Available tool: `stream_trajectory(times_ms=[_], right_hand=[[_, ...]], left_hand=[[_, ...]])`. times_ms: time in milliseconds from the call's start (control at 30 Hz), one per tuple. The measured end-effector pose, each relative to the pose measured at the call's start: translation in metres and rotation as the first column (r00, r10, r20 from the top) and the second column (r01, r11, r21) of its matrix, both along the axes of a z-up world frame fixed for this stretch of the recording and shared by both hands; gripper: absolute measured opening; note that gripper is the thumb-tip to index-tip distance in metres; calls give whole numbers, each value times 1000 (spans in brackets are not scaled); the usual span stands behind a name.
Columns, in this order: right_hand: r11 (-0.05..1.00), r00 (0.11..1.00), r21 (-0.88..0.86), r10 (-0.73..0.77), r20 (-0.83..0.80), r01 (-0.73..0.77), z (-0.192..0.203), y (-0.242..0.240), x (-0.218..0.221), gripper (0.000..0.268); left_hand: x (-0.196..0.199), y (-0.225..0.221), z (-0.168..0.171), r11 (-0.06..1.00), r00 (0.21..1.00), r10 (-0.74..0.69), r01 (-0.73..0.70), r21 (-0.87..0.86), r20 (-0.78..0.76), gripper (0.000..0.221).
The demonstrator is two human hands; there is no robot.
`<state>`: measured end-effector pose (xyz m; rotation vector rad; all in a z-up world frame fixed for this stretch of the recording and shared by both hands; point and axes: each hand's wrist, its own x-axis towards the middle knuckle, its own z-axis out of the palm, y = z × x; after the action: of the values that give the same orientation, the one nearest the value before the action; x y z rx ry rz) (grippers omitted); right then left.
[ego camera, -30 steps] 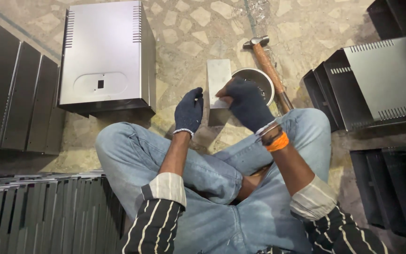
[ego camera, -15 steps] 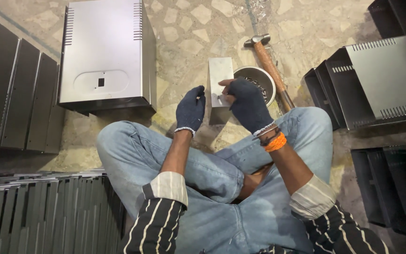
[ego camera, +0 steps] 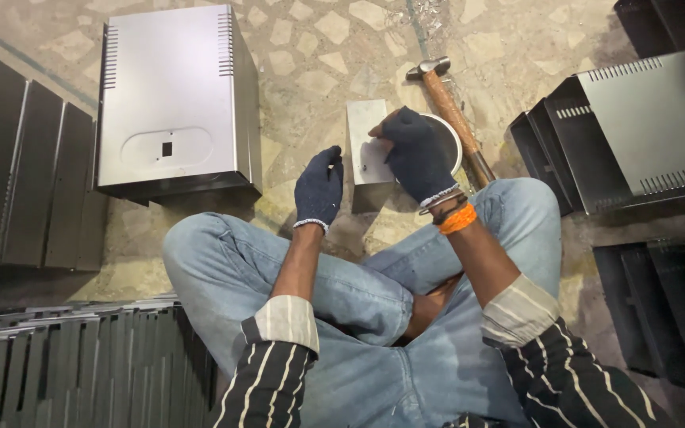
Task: The person assembles a recorder and hammers metal enclosures on the workshop floor.
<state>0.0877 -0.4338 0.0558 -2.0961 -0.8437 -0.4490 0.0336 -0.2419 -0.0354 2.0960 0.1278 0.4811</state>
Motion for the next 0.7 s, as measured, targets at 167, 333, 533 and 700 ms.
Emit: stream_trajectory(times_ms=[167,333,533,700], right_hand=[[995,994,-54,-76,73,80,11,12,-12,32],[993,993,-45,-104,59,107,5,12,-12,39],[991,987,-36,-129,92,132,-2,12,-11,35],[985,985,0,-170,39,170,9,7,-21,28]], left_hand=[[2,2,-2,1000,999,20,-21,-19,-36,29],[4,0,-4,1000,999,3,-3,-13,-47,30],[3,1,-5,1000,1000,15,-15,9,-19,28],[2,1,-2,1000,999,28,-28,5,24,27]])
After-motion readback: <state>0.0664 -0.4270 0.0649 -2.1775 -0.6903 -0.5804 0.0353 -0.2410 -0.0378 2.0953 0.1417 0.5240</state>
